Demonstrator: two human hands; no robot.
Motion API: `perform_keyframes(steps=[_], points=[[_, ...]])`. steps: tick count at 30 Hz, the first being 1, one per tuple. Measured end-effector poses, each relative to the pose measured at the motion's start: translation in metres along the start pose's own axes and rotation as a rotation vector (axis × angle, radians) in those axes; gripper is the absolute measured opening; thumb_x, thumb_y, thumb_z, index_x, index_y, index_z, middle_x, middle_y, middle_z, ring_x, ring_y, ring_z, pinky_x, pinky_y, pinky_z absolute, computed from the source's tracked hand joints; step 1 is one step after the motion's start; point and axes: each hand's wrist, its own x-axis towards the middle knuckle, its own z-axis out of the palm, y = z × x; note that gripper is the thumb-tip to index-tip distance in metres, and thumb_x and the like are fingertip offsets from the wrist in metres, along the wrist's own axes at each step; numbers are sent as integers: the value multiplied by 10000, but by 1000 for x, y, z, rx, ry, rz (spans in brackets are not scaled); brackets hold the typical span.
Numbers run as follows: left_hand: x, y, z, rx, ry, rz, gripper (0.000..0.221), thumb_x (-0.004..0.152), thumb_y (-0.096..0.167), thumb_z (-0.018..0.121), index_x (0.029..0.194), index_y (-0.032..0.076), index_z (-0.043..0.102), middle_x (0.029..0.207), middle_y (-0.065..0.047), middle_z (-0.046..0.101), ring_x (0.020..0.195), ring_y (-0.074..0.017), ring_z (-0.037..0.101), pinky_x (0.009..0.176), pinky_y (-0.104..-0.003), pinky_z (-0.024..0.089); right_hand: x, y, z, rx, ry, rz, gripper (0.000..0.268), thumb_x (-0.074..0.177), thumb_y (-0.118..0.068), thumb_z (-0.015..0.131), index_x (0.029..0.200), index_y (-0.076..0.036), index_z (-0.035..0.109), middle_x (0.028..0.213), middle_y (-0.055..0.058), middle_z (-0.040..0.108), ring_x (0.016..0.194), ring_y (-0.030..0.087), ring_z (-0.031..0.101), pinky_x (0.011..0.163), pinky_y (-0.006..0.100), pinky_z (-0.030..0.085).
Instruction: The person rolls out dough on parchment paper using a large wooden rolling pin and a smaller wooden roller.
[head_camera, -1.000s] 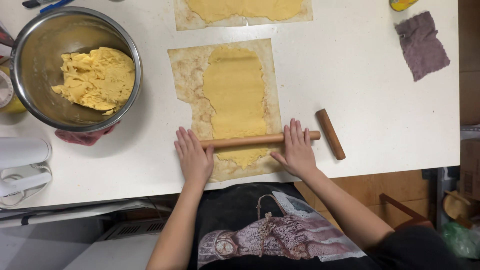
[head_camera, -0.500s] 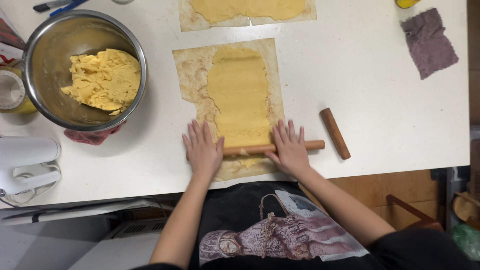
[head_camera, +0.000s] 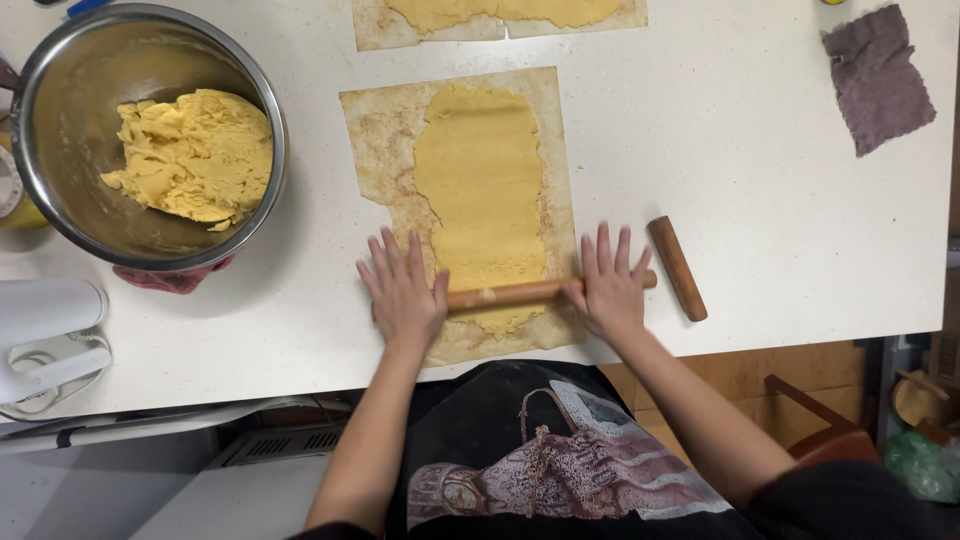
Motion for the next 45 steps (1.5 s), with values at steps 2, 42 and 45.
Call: perform_keyframes(steps=[2,42,45], points=[[29,4,-5,-9,46,6,740,1040,524,409,1624,89,279,1686,-262,85,1557,-448,41,1232,-602,-11,34,1,-13,-36,-17,23,858,997,-626,383,1606,-31,280,1704,225,128,1561,469,11,1176,733,-42],[-68,-18,-37,-81,-104,257,606,803,414,762,1330,148,624,1364,-112,563,1294,-319,472,1127,-490,286,-41,20,-95,176,-75,-35,365,741,-323,842,1073,-203,748,1079,-32,683,1060,240,583,952,433,410],[-59,-25,-63,-116,-104,292,490,811,336,808,1253,164,685,1130,-30,703,1068,-229,622,999,-405,427,-34,20,-119,251,-84,-32,384,712,-335,857,1058,-200,760,1050,-31,699,1050,241,590,972,411,429]])
